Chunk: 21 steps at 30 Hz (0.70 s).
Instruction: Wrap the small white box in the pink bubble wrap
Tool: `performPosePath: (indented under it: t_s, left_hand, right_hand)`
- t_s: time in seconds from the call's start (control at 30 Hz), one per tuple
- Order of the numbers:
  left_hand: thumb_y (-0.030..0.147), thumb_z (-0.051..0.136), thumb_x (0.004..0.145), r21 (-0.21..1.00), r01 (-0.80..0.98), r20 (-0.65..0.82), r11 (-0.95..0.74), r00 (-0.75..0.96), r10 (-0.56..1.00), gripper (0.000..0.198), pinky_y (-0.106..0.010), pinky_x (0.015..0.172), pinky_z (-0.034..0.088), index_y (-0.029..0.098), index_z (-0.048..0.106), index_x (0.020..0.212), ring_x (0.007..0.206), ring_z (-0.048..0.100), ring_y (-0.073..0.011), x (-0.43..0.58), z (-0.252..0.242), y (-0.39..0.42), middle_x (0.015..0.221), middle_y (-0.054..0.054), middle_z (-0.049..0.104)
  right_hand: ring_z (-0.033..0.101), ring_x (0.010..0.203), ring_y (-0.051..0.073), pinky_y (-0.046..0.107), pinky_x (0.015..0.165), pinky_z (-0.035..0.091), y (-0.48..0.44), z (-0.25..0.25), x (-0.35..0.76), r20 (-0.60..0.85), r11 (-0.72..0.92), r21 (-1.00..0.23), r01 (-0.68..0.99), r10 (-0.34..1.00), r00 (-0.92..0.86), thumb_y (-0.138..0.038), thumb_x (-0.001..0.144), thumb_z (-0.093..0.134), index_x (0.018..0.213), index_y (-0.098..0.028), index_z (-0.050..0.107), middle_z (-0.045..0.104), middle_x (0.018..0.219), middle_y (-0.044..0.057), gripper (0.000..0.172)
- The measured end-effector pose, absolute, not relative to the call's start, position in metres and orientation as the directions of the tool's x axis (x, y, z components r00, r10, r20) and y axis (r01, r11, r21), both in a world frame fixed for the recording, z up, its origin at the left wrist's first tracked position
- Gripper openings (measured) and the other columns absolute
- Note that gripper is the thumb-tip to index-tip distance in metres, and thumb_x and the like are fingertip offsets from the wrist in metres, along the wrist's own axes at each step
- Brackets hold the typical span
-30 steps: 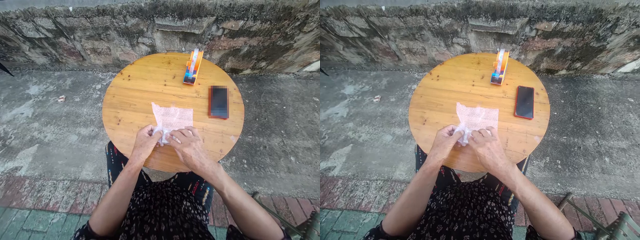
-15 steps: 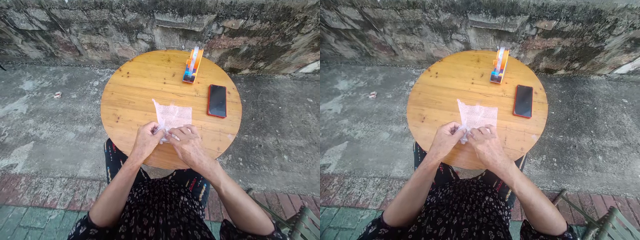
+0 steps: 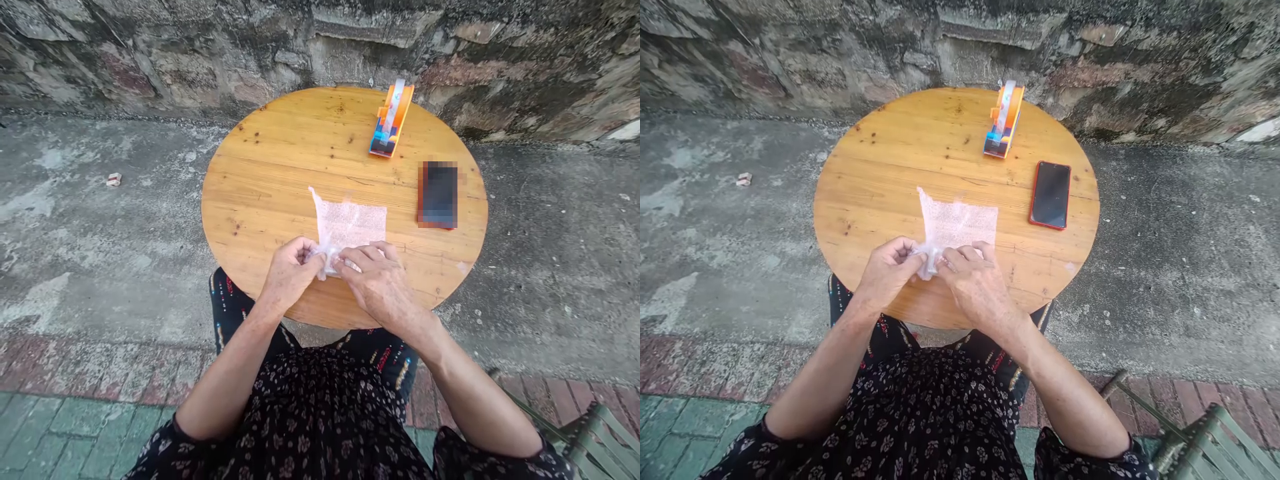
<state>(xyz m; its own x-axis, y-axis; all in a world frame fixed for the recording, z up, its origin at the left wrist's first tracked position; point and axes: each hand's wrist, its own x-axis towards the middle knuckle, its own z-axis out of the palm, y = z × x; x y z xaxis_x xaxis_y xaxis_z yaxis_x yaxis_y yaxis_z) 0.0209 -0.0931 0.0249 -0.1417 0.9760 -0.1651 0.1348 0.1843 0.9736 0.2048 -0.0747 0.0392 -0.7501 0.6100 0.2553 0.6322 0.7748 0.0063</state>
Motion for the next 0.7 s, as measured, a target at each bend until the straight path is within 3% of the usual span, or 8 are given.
performPosePath:
  t_s: [0.13,0.23,0.33,0.5,0.7]
  left_hand:
    - [0.032,0.066,0.073,0.96,0.054,-0.264,0.276,-0.165,0.95,0.021,-0.02,0.044,0.042,0.016,0.056,0.082,0.05,0.054,-0.0082,0.009,0.021,-0.1,0.069,0.001,0.063]
    - [0.029,0.066,0.072,0.934,0.077,-0.341,0.35,-0.106,0.934,0.03,-0.021,0.044,0.044,0.015,0.057,0.097,0.048,0.054,-0.0078,0.004,0.021,-0.106,0.074,0.001,0.064]
    - [0.026,0.064,0.072,0.911,0.122,-0.386,0.394,-0.081,0.919,0.029,-0.022,0.046,0.046,0.015,0.059,0.098,0.045,0.054,-0.008,0.003,0.021,-0.108,0.07,0.002,0.063]
    - [0.027,0.062,0.072,0.914,0.148,-0.363,0.377,-0.117,0.925,0.019,-0.021,0.044,0.045,0.016,0.062,0.087,0.047,0.053,-0.0098,0.01,0.015,-0.102,0.062,0.003,0.06]
    - [0.025,0.058,0.073,0.898,0.354,-0.196,0.263,-0.213,0.957,0.009,-0.021,0.049,0.042,0.016,0.061,0.072,0.054,0.053,-0.0111,0.017,0.008,-0.095,0.062,0.002,0.06]
  right_hand:
    - [0.056,0.099,0.021,0.039,0.094,0.033,-0.073,0.037,0.206,0.248,0.782,0.003,0.623,0.603,-0.758,-0.014,0.095,0.051,0.108,-0.022,0.065,0.068,0.115,0.002,0.021]
    - [0.056,0.099,0.021,0.039,0.095,0.033,-0.073,0.037,0.205,0.246,0.784,0.0,0.62,0.601,-0.76,-0.012,0.094,0.052,0.108,-0.021,0.066,0.068,0.116,0.002,0.022]
    - [0.056,0.098,0.02,0.038,0.095,0.033,-0.073,0.038,0.205,0.25,0.786,0.006,0.618,0.598,-0.762,-0.011,0.094,0.052,0.108,-0.02,0.066,0.069,0.116,0.002,0.022]
    - [0.057,0.098,0.021,0.039,0.094,0.034,-0.074,0.04,0.204,0.266,0.787,0.01,0.617,0.592,-0.761,-0.014,0.094,0.054,0.108,-0.021,0.067,0.07,0.116,0.003,0.02]
    - [0.057,0.097,0.022,0.04,0.096,0.033,-0.073,0.04,0.204,0.256,0.785,0.02,0.62,0.595,-0.762,-0.012,0.093,0.054,0.111,-0.021,0.067,0.07,0.115,0.003,0.024]
